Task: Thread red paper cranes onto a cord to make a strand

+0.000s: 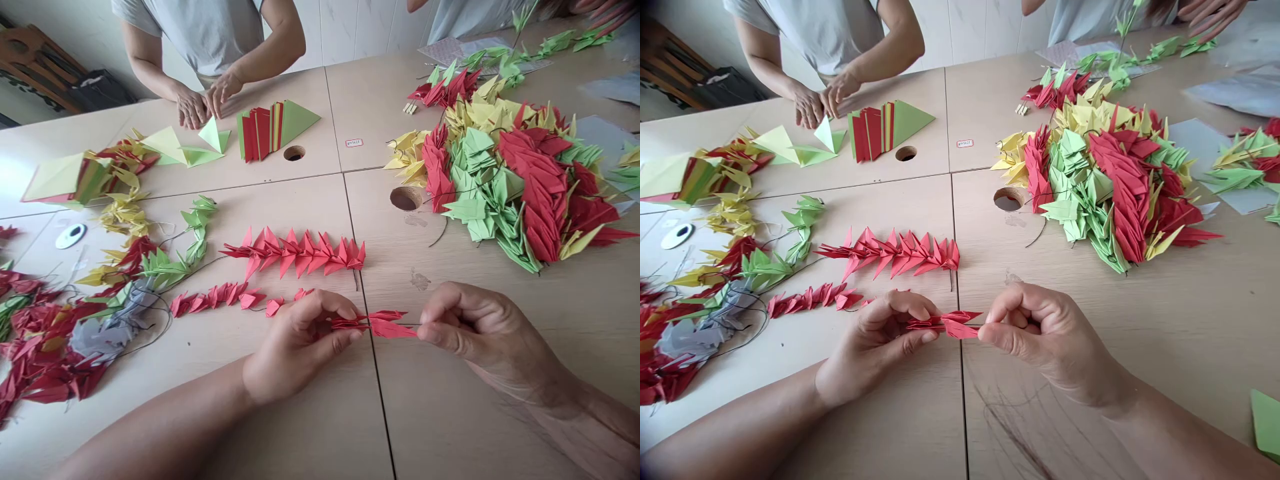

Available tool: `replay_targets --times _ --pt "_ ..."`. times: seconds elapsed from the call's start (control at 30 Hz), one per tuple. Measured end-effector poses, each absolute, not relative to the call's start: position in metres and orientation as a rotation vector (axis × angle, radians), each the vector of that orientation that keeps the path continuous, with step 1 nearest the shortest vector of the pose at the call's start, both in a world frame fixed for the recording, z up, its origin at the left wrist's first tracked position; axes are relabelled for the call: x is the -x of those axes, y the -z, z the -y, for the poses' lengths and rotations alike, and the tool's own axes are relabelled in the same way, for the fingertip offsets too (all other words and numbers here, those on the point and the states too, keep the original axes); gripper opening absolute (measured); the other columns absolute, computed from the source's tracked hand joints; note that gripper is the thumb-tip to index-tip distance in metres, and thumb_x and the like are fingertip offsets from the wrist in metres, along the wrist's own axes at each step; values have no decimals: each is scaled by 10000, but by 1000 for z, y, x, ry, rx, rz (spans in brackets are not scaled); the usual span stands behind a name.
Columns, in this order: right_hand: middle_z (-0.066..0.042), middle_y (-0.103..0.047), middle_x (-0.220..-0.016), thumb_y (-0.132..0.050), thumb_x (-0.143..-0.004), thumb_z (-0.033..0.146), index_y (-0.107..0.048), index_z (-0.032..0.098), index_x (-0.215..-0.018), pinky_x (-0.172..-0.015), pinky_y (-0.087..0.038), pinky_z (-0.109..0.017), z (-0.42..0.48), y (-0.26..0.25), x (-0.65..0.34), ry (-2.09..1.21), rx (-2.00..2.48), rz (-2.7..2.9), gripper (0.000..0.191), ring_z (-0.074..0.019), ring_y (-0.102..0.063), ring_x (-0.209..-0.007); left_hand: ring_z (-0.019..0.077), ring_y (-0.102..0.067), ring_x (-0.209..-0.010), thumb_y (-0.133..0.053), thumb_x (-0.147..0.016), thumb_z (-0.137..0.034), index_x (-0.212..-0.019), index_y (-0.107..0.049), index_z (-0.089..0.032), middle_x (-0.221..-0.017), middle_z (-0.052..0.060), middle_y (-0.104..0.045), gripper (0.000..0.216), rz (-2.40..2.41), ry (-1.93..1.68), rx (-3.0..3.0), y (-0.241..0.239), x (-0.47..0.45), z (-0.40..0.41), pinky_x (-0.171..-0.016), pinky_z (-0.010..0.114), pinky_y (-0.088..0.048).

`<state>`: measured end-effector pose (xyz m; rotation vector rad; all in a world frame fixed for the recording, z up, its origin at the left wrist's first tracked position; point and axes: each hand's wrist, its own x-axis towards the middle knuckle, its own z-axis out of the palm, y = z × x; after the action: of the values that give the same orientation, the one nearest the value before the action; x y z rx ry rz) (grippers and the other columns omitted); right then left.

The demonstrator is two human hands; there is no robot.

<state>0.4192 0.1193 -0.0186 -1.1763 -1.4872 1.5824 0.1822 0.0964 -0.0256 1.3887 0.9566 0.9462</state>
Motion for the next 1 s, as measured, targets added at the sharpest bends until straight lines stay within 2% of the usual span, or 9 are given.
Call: replay_targets --times 0.37,0.9,1.0 --pt "65 -348 -544 -738 -767 349 -622 246 -672 -439 -280 -200 -121 18 -419 -1568 1157 1437 182 -77 -307 -498 64 -597 -825 -624 -862 -124 -942 -598 -175 -904 8 -630 98 -865 -959 -1241 22 -184 -100 -749 168 -512" --pt "61 -373 -565 -732 -772 362 -608 237 -687 -465 -285 -225 -123 26 -425 -1582 1163 1385 195 -88 -308 -519 71 -620 -743 -549 -919 -157 -936 -597 -169 -834 18 -645 53 -884 -917 -1198 18 -180 -101 -676 176 -508" --pt "60 -374 -563 -732 -772 369 -608 239 -687 -466 -287 -227 -124 25 -424 -1590 1172 1378 198 -90 -311 -520 79 -622 -754 -551 -916 -150 -928 -599 -166 -843 20 -645 52 -857 -922 -1182 17 -180 -102 -702 200 -515"
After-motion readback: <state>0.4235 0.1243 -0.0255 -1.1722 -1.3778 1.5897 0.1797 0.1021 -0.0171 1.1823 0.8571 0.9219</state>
